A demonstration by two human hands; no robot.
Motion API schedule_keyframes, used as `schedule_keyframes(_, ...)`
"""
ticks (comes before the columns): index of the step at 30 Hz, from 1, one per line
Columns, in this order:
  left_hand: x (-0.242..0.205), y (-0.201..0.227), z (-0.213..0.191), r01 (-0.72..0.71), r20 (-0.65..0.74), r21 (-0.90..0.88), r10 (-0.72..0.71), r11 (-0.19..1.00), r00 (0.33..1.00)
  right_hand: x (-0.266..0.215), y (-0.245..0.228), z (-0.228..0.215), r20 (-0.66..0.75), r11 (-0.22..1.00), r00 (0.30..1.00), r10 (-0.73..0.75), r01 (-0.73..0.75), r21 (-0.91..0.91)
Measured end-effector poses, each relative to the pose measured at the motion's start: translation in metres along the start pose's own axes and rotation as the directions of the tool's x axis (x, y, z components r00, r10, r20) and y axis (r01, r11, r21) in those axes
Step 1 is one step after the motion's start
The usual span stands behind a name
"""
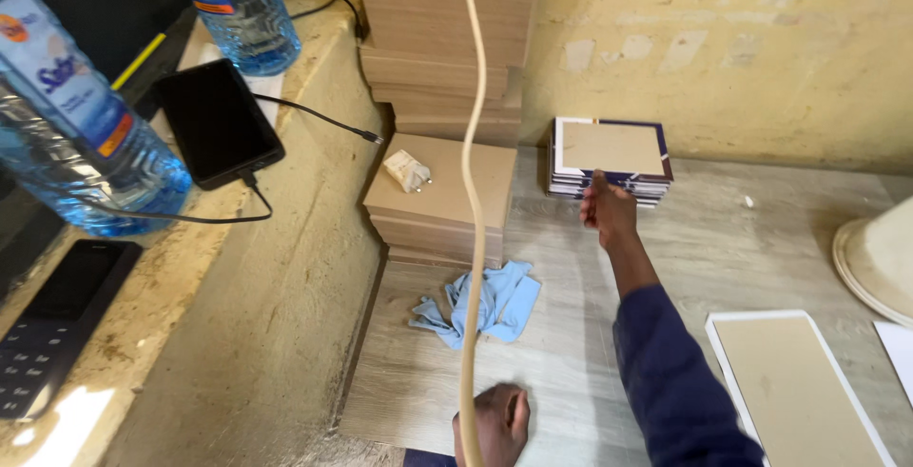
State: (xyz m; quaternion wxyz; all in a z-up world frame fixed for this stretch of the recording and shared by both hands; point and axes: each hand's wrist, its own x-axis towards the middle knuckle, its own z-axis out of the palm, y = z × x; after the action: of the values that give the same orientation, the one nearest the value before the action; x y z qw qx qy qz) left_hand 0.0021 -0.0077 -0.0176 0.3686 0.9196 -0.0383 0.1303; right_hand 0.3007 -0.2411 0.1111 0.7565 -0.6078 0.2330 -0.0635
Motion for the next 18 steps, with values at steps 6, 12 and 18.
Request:
schedule_keyframes(6, -0.008, 0.086, 0.059, -0.343, 0.164, -0.271, 0.395, 0.899, 0.904, -0.167, 0.087, -0.205, 0.041, 0.956, 0.977, -0.209, 0.196, 0.22)
schedule_keyframes(12, -0.043, 0.229, 0.149, -0.663, 0.322, -0.385, 0.767, 0.642, 0.555, -0.238, 0.092, -0.438, 0.022, 0.848, 0.863, -0.505, 0.501, -0.173)
schedule_keyframes(18, -0.059, 0.274, 0.199, -0.733, 0.555, -0.161, 0.675, 0.661, 0.487, -0.13, 0.053, -0.556, 0.545, -0.861, 0.817, -0.188, 0.129, -0.491)
